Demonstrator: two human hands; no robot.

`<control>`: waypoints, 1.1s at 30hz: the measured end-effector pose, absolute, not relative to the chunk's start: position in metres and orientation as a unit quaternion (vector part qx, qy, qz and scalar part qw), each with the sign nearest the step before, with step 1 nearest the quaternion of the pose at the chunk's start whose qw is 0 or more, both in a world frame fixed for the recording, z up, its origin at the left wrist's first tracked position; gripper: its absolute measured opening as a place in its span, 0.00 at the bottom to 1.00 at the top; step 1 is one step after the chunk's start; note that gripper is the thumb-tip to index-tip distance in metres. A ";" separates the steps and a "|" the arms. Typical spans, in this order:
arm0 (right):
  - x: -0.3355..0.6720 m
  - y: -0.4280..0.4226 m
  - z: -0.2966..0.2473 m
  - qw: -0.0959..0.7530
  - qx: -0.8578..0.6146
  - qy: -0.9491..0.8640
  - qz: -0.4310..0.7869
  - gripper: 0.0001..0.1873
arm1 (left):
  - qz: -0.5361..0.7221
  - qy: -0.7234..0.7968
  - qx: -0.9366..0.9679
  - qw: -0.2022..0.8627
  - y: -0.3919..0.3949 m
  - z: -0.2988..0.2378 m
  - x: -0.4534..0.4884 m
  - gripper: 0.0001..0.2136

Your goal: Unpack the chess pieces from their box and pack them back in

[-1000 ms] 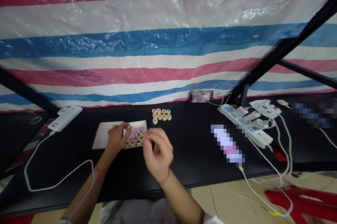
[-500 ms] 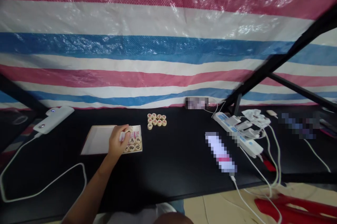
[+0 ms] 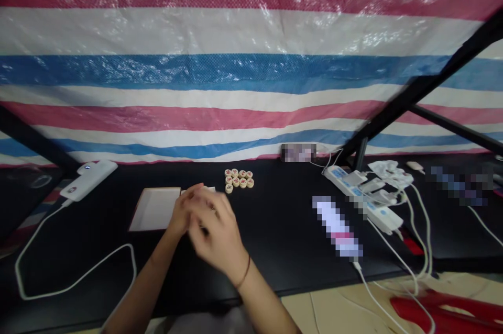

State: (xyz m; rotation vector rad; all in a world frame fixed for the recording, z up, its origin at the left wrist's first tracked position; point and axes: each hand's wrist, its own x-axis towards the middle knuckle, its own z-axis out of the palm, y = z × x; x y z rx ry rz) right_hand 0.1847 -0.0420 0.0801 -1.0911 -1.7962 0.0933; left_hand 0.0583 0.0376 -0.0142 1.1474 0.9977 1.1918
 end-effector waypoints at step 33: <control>0.200 -0.015 0.003 0.495 -0.583 -0.602 0.229 0.12 | 0.387 0.409 0.780 0.272 0.031 -0.020 0.065 0.15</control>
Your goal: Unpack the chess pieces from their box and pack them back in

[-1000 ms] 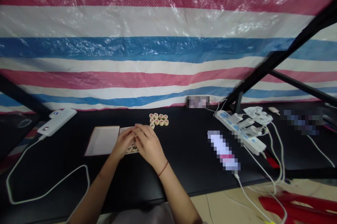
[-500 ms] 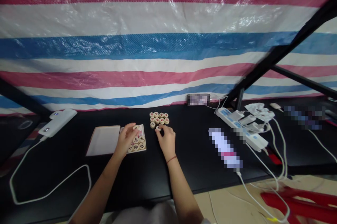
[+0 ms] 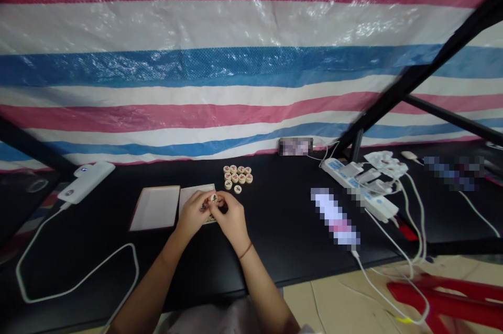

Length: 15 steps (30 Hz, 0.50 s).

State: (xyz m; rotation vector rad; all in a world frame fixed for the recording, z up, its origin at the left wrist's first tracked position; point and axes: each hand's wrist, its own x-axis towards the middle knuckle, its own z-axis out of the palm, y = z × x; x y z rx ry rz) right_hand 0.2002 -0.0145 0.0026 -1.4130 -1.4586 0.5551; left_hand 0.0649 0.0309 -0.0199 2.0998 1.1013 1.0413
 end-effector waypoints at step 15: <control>0.265 0.013 -0.052 0.397 -0.684 -0.611 0.028 0.14 | 0.363 0.384 0.810 0.254 0.036 -0.018 0.062 0.13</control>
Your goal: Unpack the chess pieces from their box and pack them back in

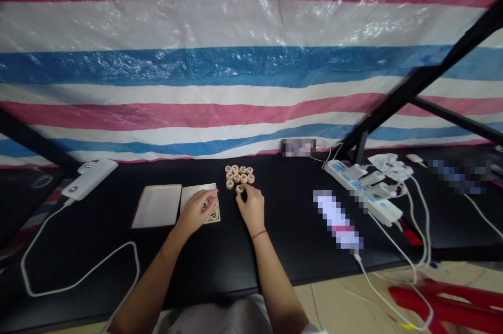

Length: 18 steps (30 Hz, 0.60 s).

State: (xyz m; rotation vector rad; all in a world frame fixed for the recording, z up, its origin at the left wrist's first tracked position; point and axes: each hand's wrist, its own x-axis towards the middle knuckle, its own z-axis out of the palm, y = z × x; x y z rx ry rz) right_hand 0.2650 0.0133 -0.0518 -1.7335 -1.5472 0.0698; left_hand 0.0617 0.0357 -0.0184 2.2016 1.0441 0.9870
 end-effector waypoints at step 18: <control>0.261 0.020 -0.053 0.399 -0.683 -0.611 0.022 0.12 | 0.342 0.398 0.814 0.251 0.037 -0.016 0.060 0.12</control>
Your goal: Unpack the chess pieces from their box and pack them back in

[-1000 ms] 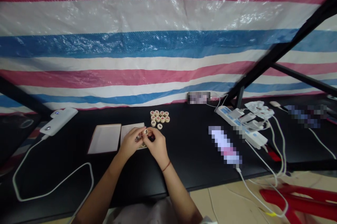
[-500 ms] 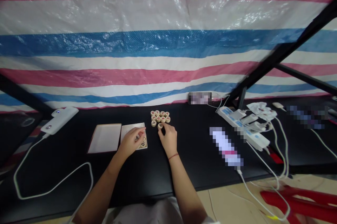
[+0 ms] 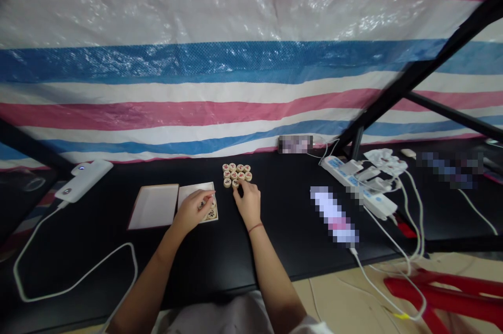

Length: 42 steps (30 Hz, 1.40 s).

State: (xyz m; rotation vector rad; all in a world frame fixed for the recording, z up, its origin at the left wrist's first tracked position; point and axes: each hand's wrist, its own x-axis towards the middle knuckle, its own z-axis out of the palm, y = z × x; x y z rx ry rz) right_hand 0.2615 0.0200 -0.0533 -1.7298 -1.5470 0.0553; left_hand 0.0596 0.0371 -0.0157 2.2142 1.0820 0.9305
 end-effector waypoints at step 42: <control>0.213 -0.007 -0.026 0.457 -0.516 -0.720 0.079 0.14 | 0.398 0.449 0.686 0.412 0.041 -0.009 0.063 0.10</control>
